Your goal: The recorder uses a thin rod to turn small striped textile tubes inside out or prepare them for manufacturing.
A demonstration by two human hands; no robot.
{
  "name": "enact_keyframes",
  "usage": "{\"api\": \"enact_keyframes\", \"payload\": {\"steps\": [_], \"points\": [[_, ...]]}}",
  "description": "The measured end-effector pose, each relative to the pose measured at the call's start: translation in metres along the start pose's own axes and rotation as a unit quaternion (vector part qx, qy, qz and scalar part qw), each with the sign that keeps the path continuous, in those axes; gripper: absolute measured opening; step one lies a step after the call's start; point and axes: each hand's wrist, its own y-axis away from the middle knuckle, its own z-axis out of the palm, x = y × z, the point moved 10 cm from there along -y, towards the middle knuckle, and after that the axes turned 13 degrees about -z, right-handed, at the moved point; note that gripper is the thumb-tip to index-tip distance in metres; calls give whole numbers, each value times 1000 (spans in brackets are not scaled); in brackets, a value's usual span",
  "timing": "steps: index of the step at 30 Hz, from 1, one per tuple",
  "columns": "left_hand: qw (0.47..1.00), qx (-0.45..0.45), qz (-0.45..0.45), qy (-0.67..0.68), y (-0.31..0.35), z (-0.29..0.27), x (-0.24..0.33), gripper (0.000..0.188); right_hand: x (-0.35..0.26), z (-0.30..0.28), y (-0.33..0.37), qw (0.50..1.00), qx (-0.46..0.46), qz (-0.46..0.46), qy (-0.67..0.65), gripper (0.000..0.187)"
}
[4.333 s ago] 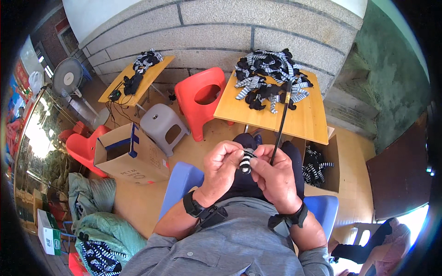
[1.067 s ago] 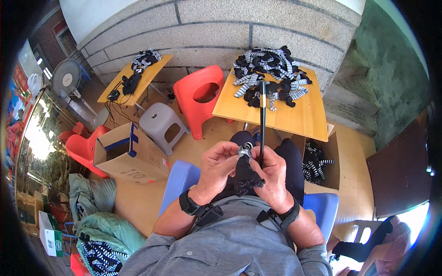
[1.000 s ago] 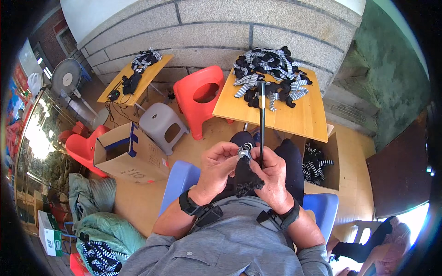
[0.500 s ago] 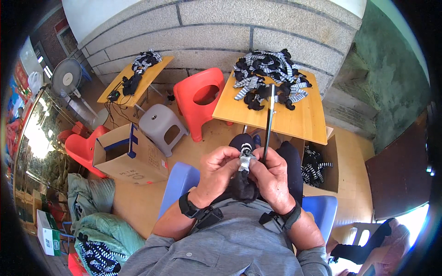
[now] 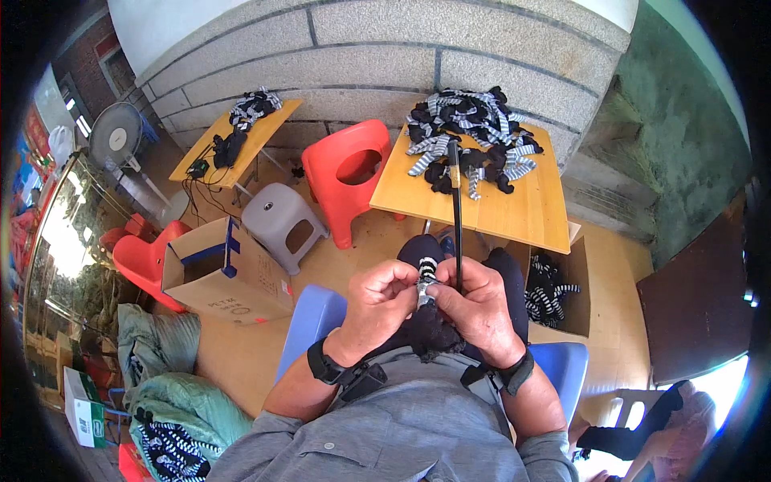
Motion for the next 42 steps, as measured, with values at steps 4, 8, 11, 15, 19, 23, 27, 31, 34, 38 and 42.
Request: {"api": "enact_keyframes", "payload": {"steps": [4, 8, 11, 15, 19, 23, 27, 31, 34, 38, 42], "points": [[1000, -13, 6, -16, 0, 1, 5, 9, -8, -2, -1, 996, -5, -48, 76, 10], [1000, -6, 6, -16, -2, -2, 1, 8, -9, -8, -1, 974, 8, -141, 179, 14], [999, 8, 14, -34, -1, -5, 3, 9, -23, -2, -3, 963, 4, -167, 212, 13], [989, 9, 83, -119, 1, 0, 12, 9, -30, -3, -8, 944, 2, -181, 277, 11], [972, 26, 138, -187, -3, -1, 11, 11, -38, 2, -9, 884, 18, -273, 379, 11], [998, -1, 26, -55, -15, -8, -18, 11, -41, 2, -7, 881, 11, -286, 377, 10], [997, -45, -36, 54, -17, -2, -29, 10, -42, 3, -5, 896, -8, -278, 345, 10], [997, -32, -45, 55, -15, 1, -27, 8, -37, -1, -4, 916, 12, -259, 305, 9], [999, -4, -36, 24, -17, -5, -28, 6, -36, 2, -4, 914, -1, -253, 317, 9], [1000, 20, -12, 17, -17, -7, -23, 5, -31, 13, -3, 907, -101, -255, 320, 11], [999, 37, -1, -5, -17, -11, -27, 5, -41, 27, 5, 895, -115, -280, 327, 12]]}}
